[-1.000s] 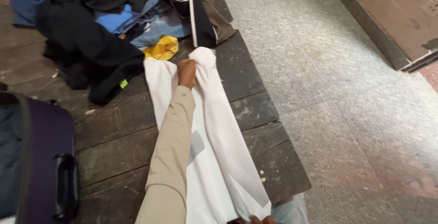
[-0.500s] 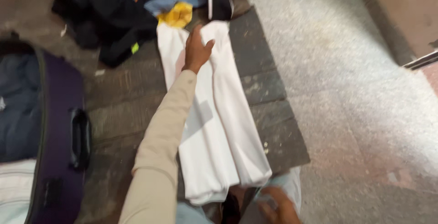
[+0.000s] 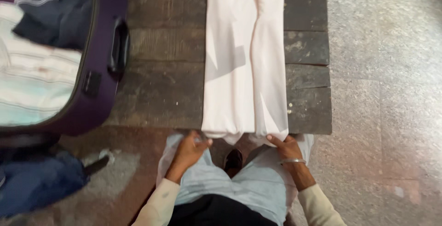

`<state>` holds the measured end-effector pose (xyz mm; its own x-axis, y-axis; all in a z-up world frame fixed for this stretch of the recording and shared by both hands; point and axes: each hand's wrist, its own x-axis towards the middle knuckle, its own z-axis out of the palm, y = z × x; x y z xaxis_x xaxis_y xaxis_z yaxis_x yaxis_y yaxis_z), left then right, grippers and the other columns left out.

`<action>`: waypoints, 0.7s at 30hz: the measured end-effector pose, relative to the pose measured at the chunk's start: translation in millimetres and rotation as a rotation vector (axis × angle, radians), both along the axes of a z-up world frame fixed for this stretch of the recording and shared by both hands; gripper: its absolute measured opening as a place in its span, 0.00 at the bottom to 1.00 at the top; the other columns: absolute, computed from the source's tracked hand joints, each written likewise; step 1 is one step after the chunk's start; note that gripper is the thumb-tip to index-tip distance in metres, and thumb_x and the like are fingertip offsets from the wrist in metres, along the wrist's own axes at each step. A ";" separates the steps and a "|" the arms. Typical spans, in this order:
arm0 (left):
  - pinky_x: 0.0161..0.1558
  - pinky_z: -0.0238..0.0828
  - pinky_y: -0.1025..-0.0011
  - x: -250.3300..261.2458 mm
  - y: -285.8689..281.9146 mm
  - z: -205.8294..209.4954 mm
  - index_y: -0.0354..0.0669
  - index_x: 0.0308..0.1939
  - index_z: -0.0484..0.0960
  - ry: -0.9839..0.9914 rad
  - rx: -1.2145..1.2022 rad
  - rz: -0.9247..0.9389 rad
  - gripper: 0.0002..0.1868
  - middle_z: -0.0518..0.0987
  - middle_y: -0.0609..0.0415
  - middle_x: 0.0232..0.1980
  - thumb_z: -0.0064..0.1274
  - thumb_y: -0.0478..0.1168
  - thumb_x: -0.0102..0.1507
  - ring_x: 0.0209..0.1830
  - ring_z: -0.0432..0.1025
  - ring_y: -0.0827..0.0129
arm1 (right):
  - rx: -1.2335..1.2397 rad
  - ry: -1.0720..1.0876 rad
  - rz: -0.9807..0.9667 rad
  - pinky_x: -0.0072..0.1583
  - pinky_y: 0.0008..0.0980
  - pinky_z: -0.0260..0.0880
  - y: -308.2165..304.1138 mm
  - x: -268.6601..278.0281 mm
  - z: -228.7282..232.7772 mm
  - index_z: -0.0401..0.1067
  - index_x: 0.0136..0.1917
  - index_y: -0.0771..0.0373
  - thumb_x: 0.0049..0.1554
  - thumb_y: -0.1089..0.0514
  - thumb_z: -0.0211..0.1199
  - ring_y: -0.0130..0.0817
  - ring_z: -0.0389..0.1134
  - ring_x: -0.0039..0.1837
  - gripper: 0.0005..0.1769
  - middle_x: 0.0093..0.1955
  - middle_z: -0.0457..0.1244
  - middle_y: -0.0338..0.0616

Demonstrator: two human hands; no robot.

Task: The person folds several shirts and polos on a wooden table and places them into a purple suitcase.

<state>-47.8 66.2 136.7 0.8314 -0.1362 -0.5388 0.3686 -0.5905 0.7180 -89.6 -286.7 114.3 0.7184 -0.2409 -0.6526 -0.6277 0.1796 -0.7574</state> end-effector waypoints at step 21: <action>0.30 0.70 0.73 -45.0 10.7 -17.1 0.34 0.35 0.81 0.156 -0.478 0.340 0.13 0.83 0.53 0.29 0.54 0.43 0.64 0.24 0.74 0.72 | -0.131 -0.214 -0.013 0.44 0.23 0.66 9.3 -58.8 28.0 0.80 0.46 0.72 0.59 0.55 0.68 0.21 0.66 0.40 0.15 0.40 0.71 0.39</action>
<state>-92.8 76.8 119.6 0.7866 -0.1339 -0.6028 0.6026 -0.0463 0.7967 -148.4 -277.3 142.2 0.8333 -0.3233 -0.4484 -0.4486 0.0785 -0.8903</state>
